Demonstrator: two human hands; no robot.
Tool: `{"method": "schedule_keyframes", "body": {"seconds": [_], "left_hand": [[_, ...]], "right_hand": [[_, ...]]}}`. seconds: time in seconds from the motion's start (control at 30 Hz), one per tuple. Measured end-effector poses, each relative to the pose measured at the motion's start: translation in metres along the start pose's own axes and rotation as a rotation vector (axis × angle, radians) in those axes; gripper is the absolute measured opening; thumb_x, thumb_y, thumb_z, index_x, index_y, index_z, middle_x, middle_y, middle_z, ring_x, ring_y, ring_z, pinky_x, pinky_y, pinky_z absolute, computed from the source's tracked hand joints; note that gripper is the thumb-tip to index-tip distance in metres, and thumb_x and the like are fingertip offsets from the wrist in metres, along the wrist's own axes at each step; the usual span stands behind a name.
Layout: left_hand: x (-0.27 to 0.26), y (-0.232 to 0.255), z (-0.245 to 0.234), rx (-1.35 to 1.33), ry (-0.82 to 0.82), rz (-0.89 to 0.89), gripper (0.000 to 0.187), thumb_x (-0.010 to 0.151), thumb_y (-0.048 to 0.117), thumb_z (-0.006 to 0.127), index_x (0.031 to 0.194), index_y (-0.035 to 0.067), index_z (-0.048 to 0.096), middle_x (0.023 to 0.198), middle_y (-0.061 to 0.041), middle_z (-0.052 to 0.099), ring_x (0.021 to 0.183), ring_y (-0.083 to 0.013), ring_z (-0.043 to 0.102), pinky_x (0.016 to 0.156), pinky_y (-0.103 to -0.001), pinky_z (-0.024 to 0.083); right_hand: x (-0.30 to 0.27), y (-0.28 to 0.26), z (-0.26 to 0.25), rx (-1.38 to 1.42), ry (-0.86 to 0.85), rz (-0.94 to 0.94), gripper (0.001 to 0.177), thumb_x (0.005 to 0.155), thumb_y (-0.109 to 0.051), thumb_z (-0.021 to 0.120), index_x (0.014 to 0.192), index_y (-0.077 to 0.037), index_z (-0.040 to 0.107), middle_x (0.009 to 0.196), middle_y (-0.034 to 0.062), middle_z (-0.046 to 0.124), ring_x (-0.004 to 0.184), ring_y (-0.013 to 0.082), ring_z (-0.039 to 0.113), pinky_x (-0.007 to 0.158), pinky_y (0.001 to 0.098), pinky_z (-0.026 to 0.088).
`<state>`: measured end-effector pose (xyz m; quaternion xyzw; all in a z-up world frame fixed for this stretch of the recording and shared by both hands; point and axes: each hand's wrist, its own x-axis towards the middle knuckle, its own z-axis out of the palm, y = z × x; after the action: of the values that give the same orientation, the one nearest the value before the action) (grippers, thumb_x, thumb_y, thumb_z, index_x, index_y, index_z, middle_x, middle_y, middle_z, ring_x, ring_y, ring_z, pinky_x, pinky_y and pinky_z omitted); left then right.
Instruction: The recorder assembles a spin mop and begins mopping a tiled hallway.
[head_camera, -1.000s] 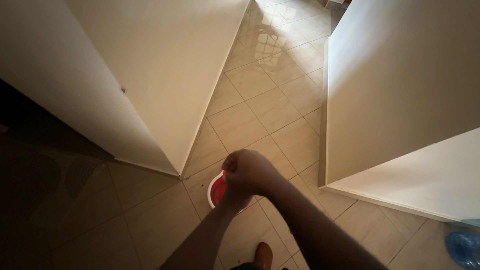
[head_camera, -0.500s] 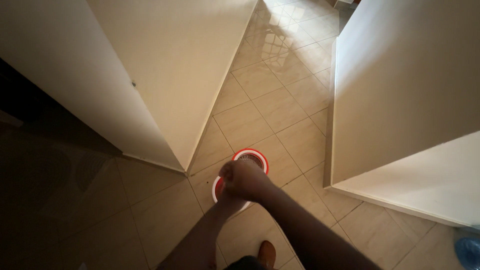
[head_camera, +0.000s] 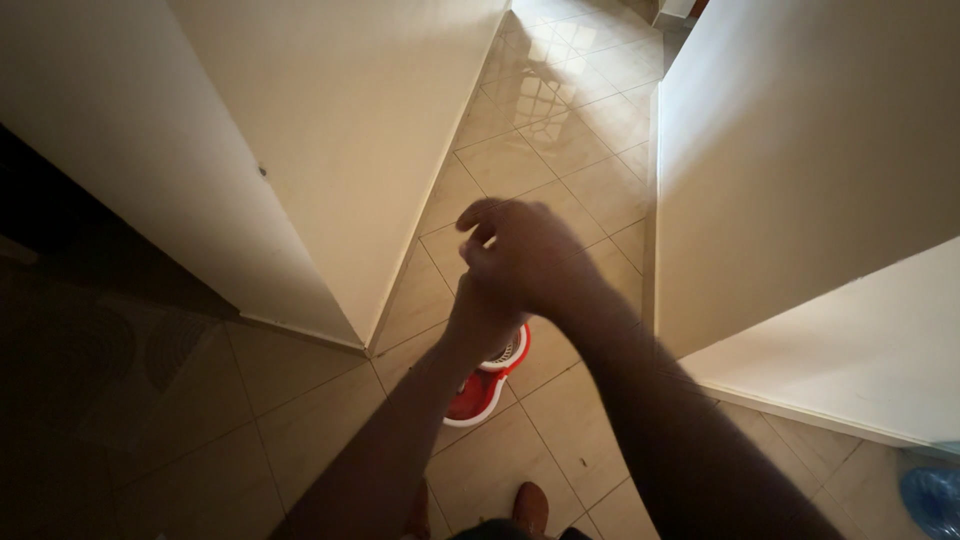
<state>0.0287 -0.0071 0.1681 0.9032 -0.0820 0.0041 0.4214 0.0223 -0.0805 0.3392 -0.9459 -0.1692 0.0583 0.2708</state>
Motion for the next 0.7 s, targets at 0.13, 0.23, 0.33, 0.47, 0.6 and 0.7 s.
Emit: {"method": "schedule_keyframes", "body": {"seconds": [0.13,0.23,0.33,0.47,0.6,0.7], "left_hand": [[-0.013,0.036,-0.021,0.159,0.061,0.234,0.020,0.093,0.011,0.065,0.113,0.008,0.061,0.104,-0.011,0.070,0.098,-0.0277,0.067,0.079,-0.041,0.053],[-0.015,0.043,-0.026,-0.140,0.052,0.174,0.026,0.092,0.009,0.061,0.118,0.005,0.057,0.109,-0.011,0.069,0.101,-0.0258,0.068,0.082,-0.040,0.054],[-0.013,0.015,-0.003,-0.315,0.070,0.264,0.039,0.090,0.009,0.065,0.126,0.002,0.053,0.121,-0.015,0.063,0.112,-0.0277,0.062,0.089,-0.040,0.052],[0.003,-0.017,0.028,0.124,0.208,0.508,0.047,0.084,0.005,0.068,0.129,0.001,0.054,0.126,-0.017,0.062,0.120,-0.0339,0.057,0.098,-0.044,0.047],[0.004,-0.024,0.041,-0.210,0.186,0.235,0.046,0.088,0.002,0.062,0.132,-0.002,0.049,0.127,-0.016,0.061,0.116,-0.0277,0.061,0.092,-0.039,0.052],[0.012,-0.022,0.039,-0.173,0.197,0.234,0.041,0.091,0.002,0.064,0.130,0.000,0.052,0.127,-0.014,0.062,0.116,-0.0264,0.062,0.093,-0.038,0.052]], "right_hand": [[-0.008,-0.018,-0.020,-0.087,0.017,0.022,0.034,0.084,-0.034,0.071,0.114,-0.016,0.073,0.105,0.0030,0.078,0.098,0.0251,0.073,0.087,0.0422,0.056],[-0.008,-0.019,-0.019,-0.144,-0.035,0.087,0.039,0.085,-0.038,0.072,0.116,-0.016,0.072,0.110,0.0046,0.077,0.103,0.0255,0.072,0.091,0.0443,0.054],[-0.004,-0.012,-0.011,-0.148,-0.140,0.161,0.043,0.085,-0.040,0.073,0.119,-0.015,0.072,0.113,0.0095,0.075,0.105,0.0274,0.072,0.095,0.0444,0.054],[0.008,0.006,0.002,-0.122,-0.203,0.132,0.044,0.081,-0.041,0.076,0.113,-0.011,0.075,0.110,0.0118,0.076,0.105,0.0289,0.072,0.093,0.0433,0.056],[0.014,0.012,0.006,-0.101,-0.253,0.076,0.043,0.078,-0.040,0.078,0.109,-0.009,0.076,0.105,0.0119,0.078,0.100,0.0283,0.075,0.089,0.0410,0.059],[0.018,0.015,0.005,-0.095,-0.243,0.057,0.042,0.077,-0.037,0.078,0.108,-0.009,0.077,0.103,0.0120,0.079,0.098,0.0278,0.076,0.088,0.0405,0.059]]}}
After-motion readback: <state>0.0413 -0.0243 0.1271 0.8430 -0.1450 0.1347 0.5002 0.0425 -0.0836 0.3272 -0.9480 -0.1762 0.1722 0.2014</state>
